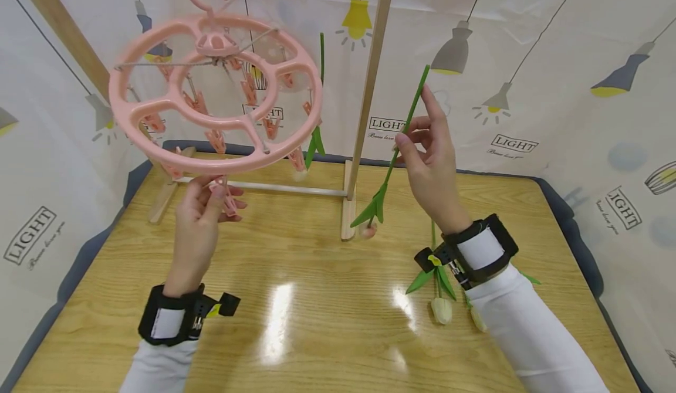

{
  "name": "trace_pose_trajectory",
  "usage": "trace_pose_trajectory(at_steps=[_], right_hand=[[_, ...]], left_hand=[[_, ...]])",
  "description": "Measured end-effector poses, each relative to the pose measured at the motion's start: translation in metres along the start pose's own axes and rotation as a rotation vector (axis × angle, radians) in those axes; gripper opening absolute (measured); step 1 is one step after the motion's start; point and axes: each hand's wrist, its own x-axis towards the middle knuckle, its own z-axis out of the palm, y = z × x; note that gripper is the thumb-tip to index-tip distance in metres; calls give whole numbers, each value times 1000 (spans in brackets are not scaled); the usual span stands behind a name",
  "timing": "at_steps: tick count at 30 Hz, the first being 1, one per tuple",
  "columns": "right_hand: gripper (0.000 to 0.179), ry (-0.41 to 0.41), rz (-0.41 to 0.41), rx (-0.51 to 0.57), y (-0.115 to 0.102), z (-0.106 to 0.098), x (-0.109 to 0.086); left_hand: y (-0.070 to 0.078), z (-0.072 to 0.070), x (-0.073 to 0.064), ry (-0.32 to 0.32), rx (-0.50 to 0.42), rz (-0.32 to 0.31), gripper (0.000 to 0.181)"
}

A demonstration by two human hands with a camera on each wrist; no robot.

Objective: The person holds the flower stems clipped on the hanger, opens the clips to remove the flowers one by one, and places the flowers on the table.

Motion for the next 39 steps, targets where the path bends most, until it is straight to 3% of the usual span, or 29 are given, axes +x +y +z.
trace_pose_trajectory(at_steps=[12,22,30,39], right_hand=[[57,69,68,-274,12,-41,16],[44,186,78,-307,22,-72,22],[39,250,175,-359,29,-104,31],[33,256,247,-638,44,-142,30]], left_hand=[[0,-5,-2,-1,25,-4,34],[0,-8,-4,17,29,2,35],[2,-10,-5,30,65,-8,36],[1,-12,-5,42,60,1,36]])
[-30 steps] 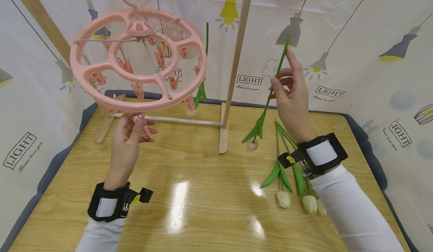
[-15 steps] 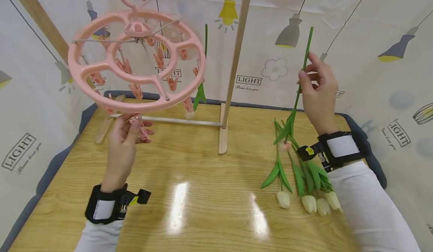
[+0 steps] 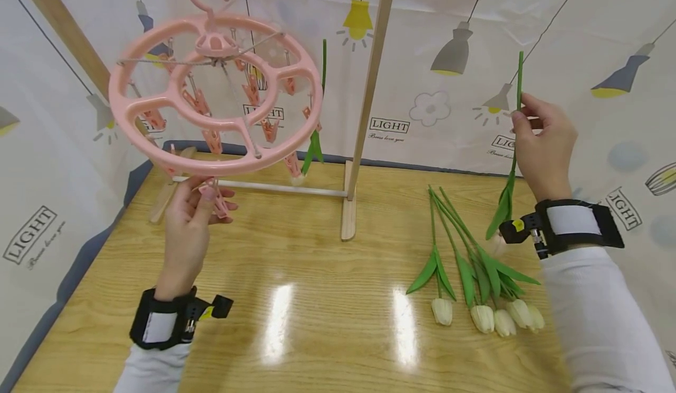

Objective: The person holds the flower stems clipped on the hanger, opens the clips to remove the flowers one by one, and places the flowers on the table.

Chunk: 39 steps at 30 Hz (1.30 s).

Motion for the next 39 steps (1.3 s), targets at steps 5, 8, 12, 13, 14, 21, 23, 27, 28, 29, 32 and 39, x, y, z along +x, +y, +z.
trace_pose_trajectory(at_steps=[5,8,12,13,14,21,23,27,28,29,32,39], right_hand=[[37,-24,-30,-188,15,-12,1],[39,-23,-102,-269,26,-17,1],[40,-27,-201,-340,37,-20,1],[40,-33,-212,-355,38,-21,1],[40,-40,-217,-371,40,-22,1],[41,-155,-199,-506,61,-31,0],[41,-205,-178,-560,69,-33,-1],[43,-313,-123,-644,82,-36,-2],[43,-347,-112,-658,85,-37,-2],[44,-384,-99,-669,86,-37,-2],[45,-490,-65,-695,90,-38,-3],[47,-606,-58,-622,94,-38,-6]], left_hand=[[-1,-1,-1,3,-5,2,36],[-1,-1,-1,0,2,4,36],[-1,-1,-1,-2,1,10,37],[-1,-1,-1,-2,-1,12,37],[-1,-1,-1,-1,-3,14,37],[-1,-2,-1,-1,11,16,37],[-1,-2,-2,-4,14,17,37],[-1,-1,-2,-8,16,15,37],[-1,-1,-2,-8,14,15,38],[-1,-1,-2,-8,14,14,38],[-1,-1,-2,-7,12,16,37],[-2,-1,-1,-7,13,21,37]])
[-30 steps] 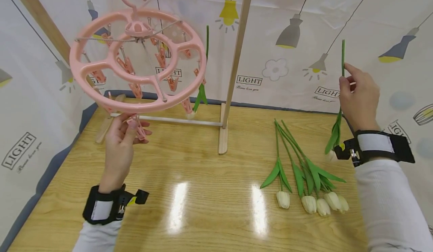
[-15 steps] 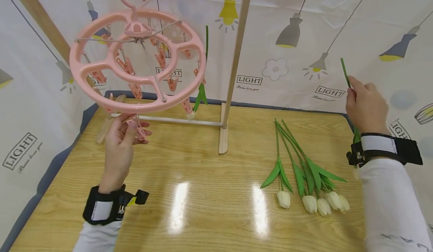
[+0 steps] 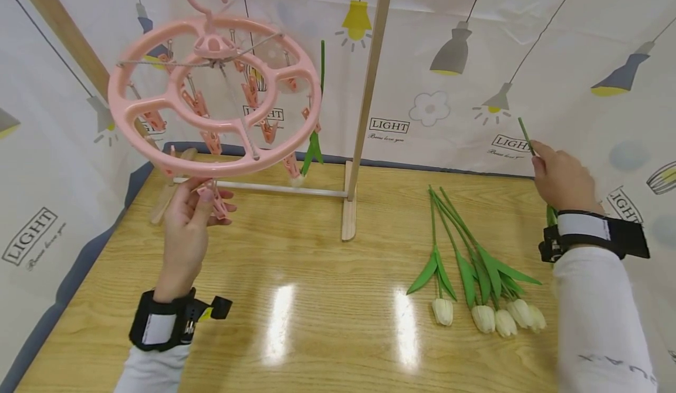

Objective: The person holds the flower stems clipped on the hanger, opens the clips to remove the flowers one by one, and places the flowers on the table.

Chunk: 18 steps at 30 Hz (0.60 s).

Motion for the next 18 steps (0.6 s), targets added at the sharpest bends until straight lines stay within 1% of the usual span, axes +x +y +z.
trace_pose_trajectory(at_steps=[3,7,11,14,18], right_hand=[[48,-31,-15,65,-1,4,-1],[48,-94,-6,111,-5,13,0],[48,-155,-17,132,-10,27,1],[48,-185,-37,140,-13,35,2],[50,-227,-13,159,-12,47,2]], left_hand=[[0,0,0,0,-1,-7,37],[0,1,0,-2,-1,-9,37],[0,2,0,-6,-2,-6,37],[1,2,0,-9,-7,-2,36],[1,2,-1,-7,-16,-9,36]])
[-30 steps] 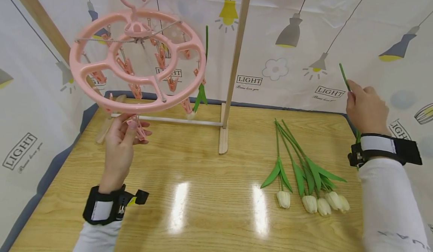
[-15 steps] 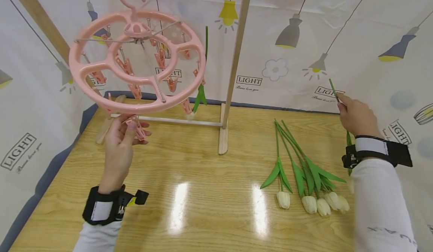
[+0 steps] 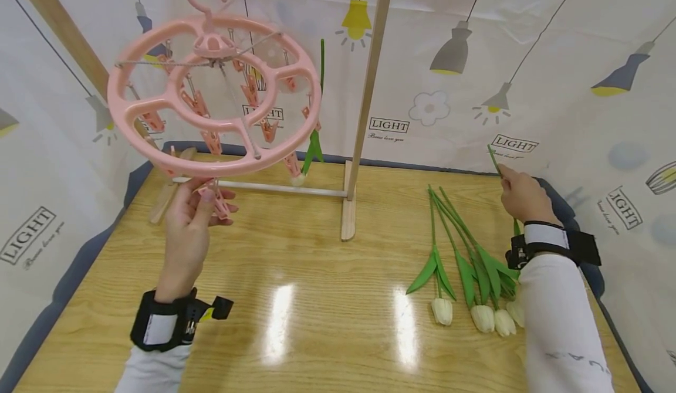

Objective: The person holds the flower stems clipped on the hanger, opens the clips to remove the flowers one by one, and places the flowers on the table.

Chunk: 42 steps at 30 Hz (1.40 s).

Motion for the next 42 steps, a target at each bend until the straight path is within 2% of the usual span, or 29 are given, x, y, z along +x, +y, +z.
trace_pose_trajectory(at_steps=[3,9,15,24,34,42], right_hand=[[52,-22,4,-12,2,8,2],[60,-86,-66,-67,1,21,2],[70,-165,-47,-2,0,26,0],[70,-265,-26,-12,1,44,3],[58,-251,-67,-14,-2,64,2],[57,-242,-41,0,-2,77,5]], left_hand=[[0,-1,0,5,-1,-3,36],[0,0,0,2,-8,-3,36],[-1,-1,0,-3,-3,2,36],[-1,-1,-1,-1,23,5,37],[-1,-1,-1,4,0,-7,36],[0,-3,-2,7,4,-4,36]])
